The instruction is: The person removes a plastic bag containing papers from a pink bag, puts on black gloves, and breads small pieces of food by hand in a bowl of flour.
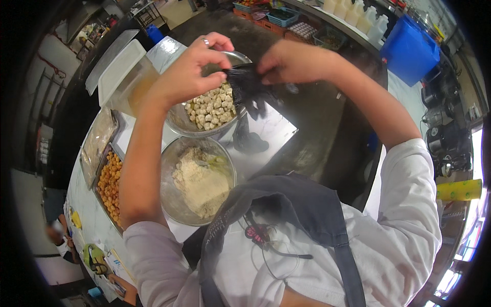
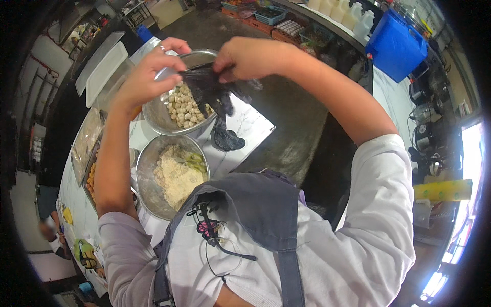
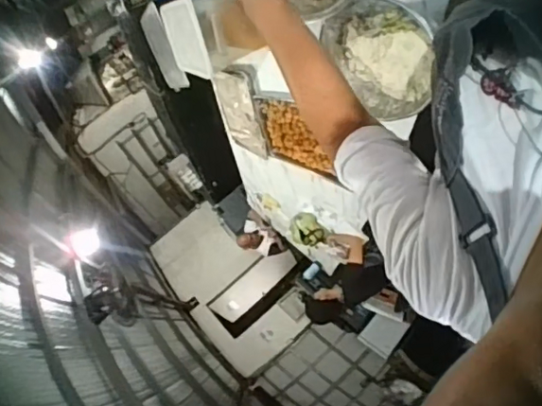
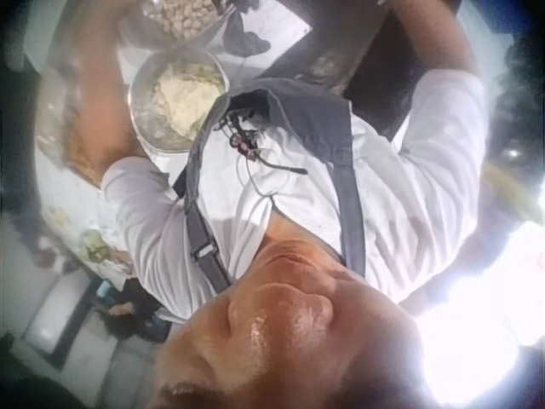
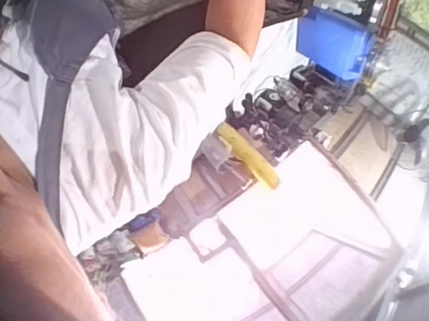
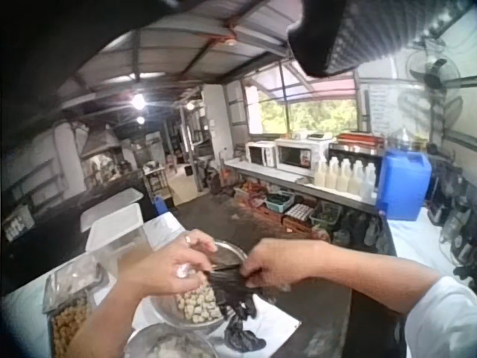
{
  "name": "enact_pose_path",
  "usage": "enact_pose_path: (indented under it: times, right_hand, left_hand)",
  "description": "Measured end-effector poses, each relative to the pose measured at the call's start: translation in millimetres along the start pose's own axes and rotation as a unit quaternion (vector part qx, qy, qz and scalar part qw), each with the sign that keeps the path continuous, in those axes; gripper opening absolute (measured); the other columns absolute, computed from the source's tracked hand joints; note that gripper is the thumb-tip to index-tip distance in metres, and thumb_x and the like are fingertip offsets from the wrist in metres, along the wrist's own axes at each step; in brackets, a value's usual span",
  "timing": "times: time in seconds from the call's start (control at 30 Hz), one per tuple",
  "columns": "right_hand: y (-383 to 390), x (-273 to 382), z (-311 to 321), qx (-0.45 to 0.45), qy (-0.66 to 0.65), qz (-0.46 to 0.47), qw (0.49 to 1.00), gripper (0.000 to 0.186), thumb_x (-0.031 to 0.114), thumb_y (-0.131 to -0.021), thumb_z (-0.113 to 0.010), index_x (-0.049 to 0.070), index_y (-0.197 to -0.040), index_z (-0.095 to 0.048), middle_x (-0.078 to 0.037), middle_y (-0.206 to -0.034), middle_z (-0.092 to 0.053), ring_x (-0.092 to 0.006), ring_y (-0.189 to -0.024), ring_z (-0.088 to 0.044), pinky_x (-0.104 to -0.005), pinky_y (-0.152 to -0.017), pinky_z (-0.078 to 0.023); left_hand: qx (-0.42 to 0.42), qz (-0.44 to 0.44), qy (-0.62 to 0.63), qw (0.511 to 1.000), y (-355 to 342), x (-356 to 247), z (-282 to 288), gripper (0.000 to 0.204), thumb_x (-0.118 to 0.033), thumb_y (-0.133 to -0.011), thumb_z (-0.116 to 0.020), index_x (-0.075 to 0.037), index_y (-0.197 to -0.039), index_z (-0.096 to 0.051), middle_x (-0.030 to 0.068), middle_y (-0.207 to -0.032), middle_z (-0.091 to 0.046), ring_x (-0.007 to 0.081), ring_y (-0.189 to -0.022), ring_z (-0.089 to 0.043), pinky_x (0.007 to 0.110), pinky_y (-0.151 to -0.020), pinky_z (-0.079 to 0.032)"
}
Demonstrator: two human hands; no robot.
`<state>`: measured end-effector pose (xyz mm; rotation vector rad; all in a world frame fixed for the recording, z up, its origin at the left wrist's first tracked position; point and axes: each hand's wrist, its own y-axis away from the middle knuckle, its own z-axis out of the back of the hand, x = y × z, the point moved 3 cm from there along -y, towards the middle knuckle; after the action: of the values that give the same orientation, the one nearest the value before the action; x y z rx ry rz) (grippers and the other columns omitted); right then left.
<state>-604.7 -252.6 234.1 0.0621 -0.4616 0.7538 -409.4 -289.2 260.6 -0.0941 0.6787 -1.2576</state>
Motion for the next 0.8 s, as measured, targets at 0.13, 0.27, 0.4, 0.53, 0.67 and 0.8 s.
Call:
enact_pose_path:
  times: [0.13,0.27,0.4,0.53,0.67,0.8]
  right_hand:
    - [7,1,-31,0.054,0.062,-0.055,0.995,0.021,0.019,-0.079,-0.063,-0.001,-0.086,-0.062,-0.017,-0.077,-0.06,-0.0329,-0.074,-0.057,-0.0379,-0.067,-0.045]
    - [11,-8,-31,0.028,0.041,-0.135,0.99,0.031,0.029,-0.08,-0.061,0.004,-0.098,-0.063,-0.017,-0.086,-0.063,-0.0332,-0.08,-0.06,-0.0392,-0.072,-0.046]
    - [24,-28,-39,-0.012,0.038,-0.146,0.988,0.044,0.035,-0.077,-0.064,0.008,-0.112,-0.059,-0.015,-0.097,-0.063,-0.0311,-0.094,-0.059,-0.042,-0.084,-0.042]
    - [35,-23,-68,-0.04,0.08,-0.153,0.984,0.052,0.031,-0.078,-0.064,0.006,-0.121,-0.052,-0.013,-0.125,-0.051,-0.0292,-0.115,-0.047,-0.0438,-0.091,-0.036]
    - [45,20,-92,-0.083,0.188,-0.164,0.965,0.053,0.029,-0.076,-0.065,0.003,-0.12,-0.053,-0.022,-0.121,-0.05,-0.0312,-0.114,-0.048,-0.0439,-0.086,-0.038]
    - [51,23,-109,-0.087,0.145,-0.185,0.968,0.042,0.025,-0.075,-0.064,0.003,-0.111,-0.059,-0.028,-0.126,-0.042,-0.0344,-0.111,-0.049,-0.0431,-0.082,-0.041]
  left_hand:
    - [0.078,0.054,-0.097,0.991,-10,10,-28,0.013,-0.007,-0.074,-0.059,-0.001,-0.084,-0.061,0.0099,-0.094,-0.059,0.0236,-0.081,-0.056,0.031,-0.068,-0.044]
    - [0.013,0.044,-0.093,0.995,-19,12,-44,0.016,-0.013,-0.076,-0.061,0.002,-0.081,-0.062,0.0129,-0.07,-0.059,0.0226,-0.06,-0.055,0.032,-0.059,-0.044]
    - [-0.005,0.14,-0.041,0.989,-24,0,-55,0.021,-0.019,-0.075,-0.064,0.002,-0.076,-0.062,0.0123,-0.057,-0.055,0.0188,-0.053,-0.053,0.032,-0.054,-0.043]
    - [-0.119,0.172,-0.001,0.978,-17,16,-72,0.017,-0.007,-0.073,-0.066,-0.002,-0.089,-0.062,0.0058,-0.066,-0.056,0.0135,-0.06,-0.052,0.028,-0.058,-0.044]
    - [-0.174,0.202,0.031,0.963,-1,29,-85,0.032,0.008,-0.071,-0.061,-0.005,-0.1,-0.059,0.003,-0.076,-0.057,0.0113,-0.067,-0.053,0.025,-0.062,-0.045]
    - [-0.192,0.206,0.031,0.959,10,27,-112,0.025,0.006,-0.073,-0.059,-0.003,-0.097,-0.059,0.0084,-0.076,-0.059,0.0183,-0.067,-0.056,0.029,-0.063,-0.046]
